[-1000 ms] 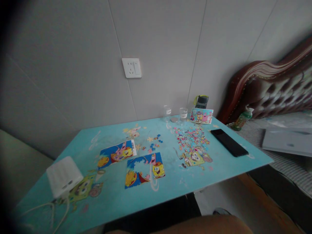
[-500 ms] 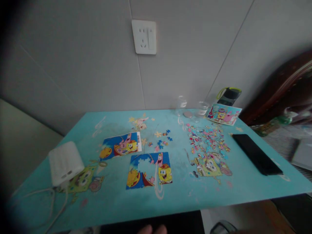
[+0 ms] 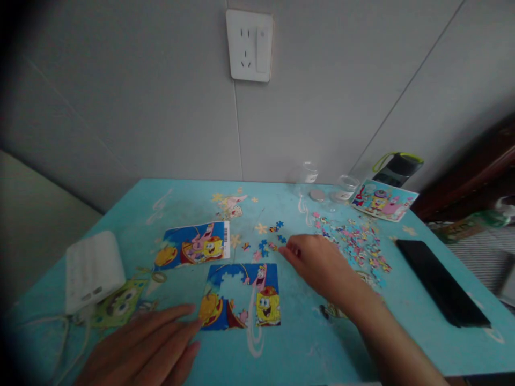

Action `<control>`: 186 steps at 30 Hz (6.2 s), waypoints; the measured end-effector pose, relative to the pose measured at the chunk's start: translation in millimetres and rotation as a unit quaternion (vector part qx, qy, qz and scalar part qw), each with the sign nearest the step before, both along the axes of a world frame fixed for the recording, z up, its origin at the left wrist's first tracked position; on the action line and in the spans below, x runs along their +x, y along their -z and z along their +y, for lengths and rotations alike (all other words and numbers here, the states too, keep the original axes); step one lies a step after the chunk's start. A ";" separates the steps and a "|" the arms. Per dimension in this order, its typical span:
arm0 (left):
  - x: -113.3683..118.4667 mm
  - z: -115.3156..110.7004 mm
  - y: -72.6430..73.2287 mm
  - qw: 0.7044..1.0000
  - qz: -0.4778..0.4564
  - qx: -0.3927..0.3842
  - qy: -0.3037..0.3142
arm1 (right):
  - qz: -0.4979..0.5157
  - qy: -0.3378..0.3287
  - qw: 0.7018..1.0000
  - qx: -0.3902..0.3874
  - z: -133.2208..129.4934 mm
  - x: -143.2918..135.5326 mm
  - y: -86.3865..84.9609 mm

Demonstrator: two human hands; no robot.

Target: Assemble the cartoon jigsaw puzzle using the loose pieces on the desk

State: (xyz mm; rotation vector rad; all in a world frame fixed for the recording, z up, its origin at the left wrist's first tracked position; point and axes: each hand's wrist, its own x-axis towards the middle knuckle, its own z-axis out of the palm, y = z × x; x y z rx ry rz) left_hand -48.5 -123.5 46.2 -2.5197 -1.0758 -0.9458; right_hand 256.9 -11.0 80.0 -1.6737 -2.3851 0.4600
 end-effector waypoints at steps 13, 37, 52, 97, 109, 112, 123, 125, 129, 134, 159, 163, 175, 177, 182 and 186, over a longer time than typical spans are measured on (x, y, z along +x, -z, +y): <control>14.5 3.8 55.3 0.996 0.011 -0.083 -0.016 | 0.065 0.040 0.996 0.038 38.8 13.0 63.3; 10.2 -2.2 57.7 0.988 0.025 -0.131 0.072 | 0.167 0.033 0.984 -0.055 17.6 3.6 57.4; 18.6 -7.9 46.2 0.985 0.020 -0.161 0.054 | 0.261 -0.105 0.941 -0.187 -29.4 -23.9 36.3; 21.1 -5.2 36.8 0.983 0.008 -0.174 0.051 | 0.156 -0.344 0.920 -0.108 -37.7 -48.5 33.5; 21.8 -2.1 35.2 0.982 0.007 -0.182 0.055 | 0.122 -0.272 0.952 -0.070 -31.7 -37.5 35.9; 21.3 -2.4 34.8 0.982 0.014 -0.182 0.056 | 0.107 -0.264 0.956 -0.070 -33.4 -39.5 40.1; 20.4 -3.3 34.9 0.980 0.021 -0.189 0.058 | 0.090 -0.257 0.961 -0.044 -33.4 -39.1 47.9; 20.0 -3.7 35.9 0.979 0.026 -0.193 0.060 | 0.086 -0.252 0.963 -0.037 -34.0 -40.6 49.3; 19.7 -4.4 36.8 0.979 0.023 -0.195 0.057 | 0.082 -0.248 0.964 -0.039 -35.2 -42.4 48.6; 20.8 -4.0 35.1 0.980 0.019 -0.187 0.057 | 0.096 -0.254 0.960 -0.073 -37.7 -43.0 43.5; 20.1 -3.0 39.2 0.986 0.018 -0.160 0.054 | 0.093 -0.293 0.951 0.019 -53.4 -59.8 48.6; 19.3 -3.1 42.5 0.986 0.028 -0.154 0.053 | 0.115 -0.291 0.950 0.010 -47.7 -51.5 42.4; 18.9 -2.9 43.6 0.986 0.041 -0.147 0.066 | 0.101 -0.064 0.992 0.049 5.8 -31.2 62.5; 19.0 -2.8 42.6 0.985 0.041 -0.152 0.067 | 0.098 -0.056 0.993 0.043 6.2 -33.8 62.2; 19.5 -2.8 39.9 0.983 0.044 -0.166 0.066 | 0.118 -0.025 0.993 0.004 9.0 -33.1 60.9; 20.4 -3.7 39.9 0.984 0.038 -0.163 0.064 | 0.140 -0.014 0.990 -0.011 10.1 -31.9 60.8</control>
